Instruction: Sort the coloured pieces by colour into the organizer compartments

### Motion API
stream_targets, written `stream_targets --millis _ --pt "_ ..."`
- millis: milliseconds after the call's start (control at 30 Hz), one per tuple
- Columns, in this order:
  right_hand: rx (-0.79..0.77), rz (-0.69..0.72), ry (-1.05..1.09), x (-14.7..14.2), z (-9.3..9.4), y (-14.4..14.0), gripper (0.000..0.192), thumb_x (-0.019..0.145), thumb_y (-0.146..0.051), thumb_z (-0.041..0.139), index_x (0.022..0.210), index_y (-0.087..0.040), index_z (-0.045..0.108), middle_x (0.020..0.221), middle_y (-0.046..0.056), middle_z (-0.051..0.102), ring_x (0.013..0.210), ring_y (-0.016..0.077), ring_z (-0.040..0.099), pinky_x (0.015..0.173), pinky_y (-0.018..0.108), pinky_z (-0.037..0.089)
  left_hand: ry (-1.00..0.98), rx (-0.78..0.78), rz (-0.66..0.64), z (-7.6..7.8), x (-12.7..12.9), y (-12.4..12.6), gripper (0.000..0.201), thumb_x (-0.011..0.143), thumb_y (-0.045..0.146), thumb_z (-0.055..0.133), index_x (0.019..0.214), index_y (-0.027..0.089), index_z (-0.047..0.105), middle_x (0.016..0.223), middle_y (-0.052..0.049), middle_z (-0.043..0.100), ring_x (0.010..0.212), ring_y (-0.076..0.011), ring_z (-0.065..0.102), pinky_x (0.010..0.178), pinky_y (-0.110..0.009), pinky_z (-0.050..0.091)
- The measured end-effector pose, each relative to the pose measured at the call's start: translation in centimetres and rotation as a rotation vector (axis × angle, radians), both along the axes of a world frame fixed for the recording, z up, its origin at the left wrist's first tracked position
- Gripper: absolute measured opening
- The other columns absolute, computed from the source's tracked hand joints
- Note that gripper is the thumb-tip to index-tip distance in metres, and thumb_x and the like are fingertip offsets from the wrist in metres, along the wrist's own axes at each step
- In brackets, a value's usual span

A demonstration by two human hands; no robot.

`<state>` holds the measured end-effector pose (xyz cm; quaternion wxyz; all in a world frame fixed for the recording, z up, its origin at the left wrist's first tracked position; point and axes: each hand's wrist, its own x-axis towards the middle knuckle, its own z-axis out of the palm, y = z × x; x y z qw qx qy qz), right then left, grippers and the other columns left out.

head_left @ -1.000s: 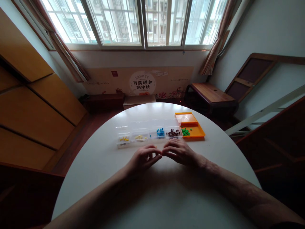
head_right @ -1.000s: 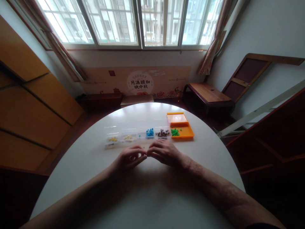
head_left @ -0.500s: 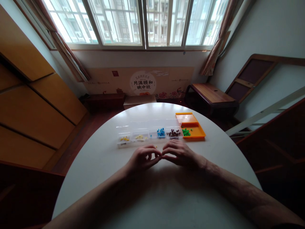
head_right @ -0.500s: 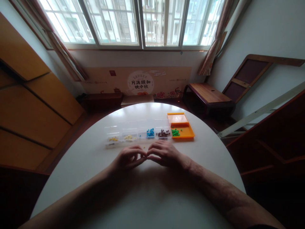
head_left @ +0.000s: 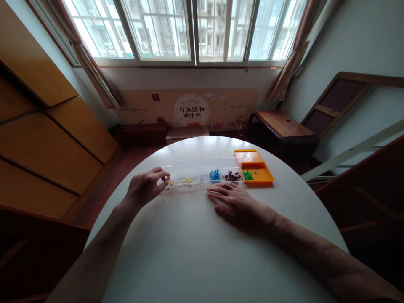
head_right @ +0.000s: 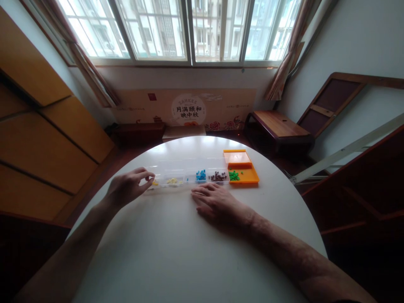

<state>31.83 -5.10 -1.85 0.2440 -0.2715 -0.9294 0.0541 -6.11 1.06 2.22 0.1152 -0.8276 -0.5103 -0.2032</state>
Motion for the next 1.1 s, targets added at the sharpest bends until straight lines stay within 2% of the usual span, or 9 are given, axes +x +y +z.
stream_targets --millis 133,333,533,700,767,867,1000,1100 --pt "0.017 -0.001 0.005 -0.2 0.3 -0.2 0.042 0.108 -0.03 0.064 0.149 -0.02 0.067 0.147 0.012 0.074 0.135 0.0318 0.065 0.119 0.052 0.055 0.025 -0.018 0.024 0.0 -0.7 0.2 0.026 0.105 0.04 0.061 0.101 0.028 0.084 0.105 0.002 0.081 0.067 -0.0136 0.065 0.061 -0.03 0.037" --pt "0.027 0.0 0.093 -0.6 0.1 -0.1 0.024 0.11 -0.019 0.06 0.128 -0.024 0.075 0.127 0.009 0.08 0.116 0.0263 0.072 0.107 0.048 0.06 0.061 -0.074 -0.003 0.6 -1.8 0.3 0.028 0.102 0.042 0.06 0.098 0.027 0.084 0.1 0.001 0.081 0.066 -0.0151 0.064 0.061 -0.031 0.036" --pt "-0.02 -0.009 0.108 -1.1 0.1 -0.7 0.016 0.113 -0.02 0.058 0.11 -0.024 0.073 0.116 0.008 0.079 0.107 0.0246 0.069 0.098 0.044 0.061 0.017 -0.102 -0.044 1.4 -3.0 -0.7 0.026 0.102 0.042 0.061 0.099 0.028 0.083 0.1 0.001 0.081 0.073 -0.0158 0.068 0.063 -0.029 0.036" --pt "-0.034 -0.01 0.077 -1.8 0.2 -1.3 0.016 0.114 -0.021 0.056 0.106 -0.024 0.069 0.112 0.009 0.075 0.104 0.0245 0.068 0.094 0.041 0.06 -0.072 -0.1 -0.143 1.3 -3.9 -1.5 0.024 0.102 0.04 0.065 0.095 0.026 0.083 0.093 0.002 0.079 0.061 -0.0111 0.058 0.061 -0.027 0.038" --pt "-0.032 -0.022 0.057 -2.1 0.0 -1.5 0.013 0.114 -0.023 0.056 0.108 -0.024 0.067 0.113 0.009 0.074 0.105 0.0252 0.067 0.095 0.042 0.06 -0.131 -0.088 -0.199 1.0 -3.1 -2.1 0.025 0.102 0.04 0.066 0.092 0.025 0.083 0.091 0.001 0.078 0.061 -0.0105 0.057 0.061 -0.026 0.038" --pt "-0.017 -0.047 0.066 -2.8 -0.1 -1.8 0.011 0.115 -0.025 0.055 0.111 -0.023 0.065 0.115 0.01 0.074 0.107 0.0265 0.067 0.094 0.043 0.06 -0.27 -0.118 -0.31 0.4 -0.3 -3.7 0.025 0.104 0.038 0.067 0.091 0.023 0.083 0.088 0.0 0.077 0.061 -0.0097 0.057 0.062 -0.024 0.041" --pt "0.032 -0.1 0.19 -4.2 0.4 -2.5 0.013 0.117 -0.025 0.051 0.113 -0.023 0.062 0.112 0.011 0.073 0.104 0.0258 0.068 0.091 0.041 0.059 -0.497 -0.33 -0.476 -1.1 4.0 -6.5 0.023 0.105 0.038 0.07 0.096 0.021 0.084 0.086 -0.002 0.074 0.063 -0.0097 0.058 0.063 -0.023 0.046" --pt "0.06 -0.107 0.298 -5.3 1.0 -3.0 0.012 0.117 -0.025 0.052 0.114 -0.023 0.063 0.108 0.009 0.072 0.099 0.0241 0.068 0.088 0.039 0.059 -0.665 -0.446 -0.511 -2.1 6.2 -8.0 0.023 0.104 0.039 0.072 0.103 0.02 0.084 0.084 -0.003 0.074 0.063 -0.0101 0.056 0.059 -0.022 0.046"
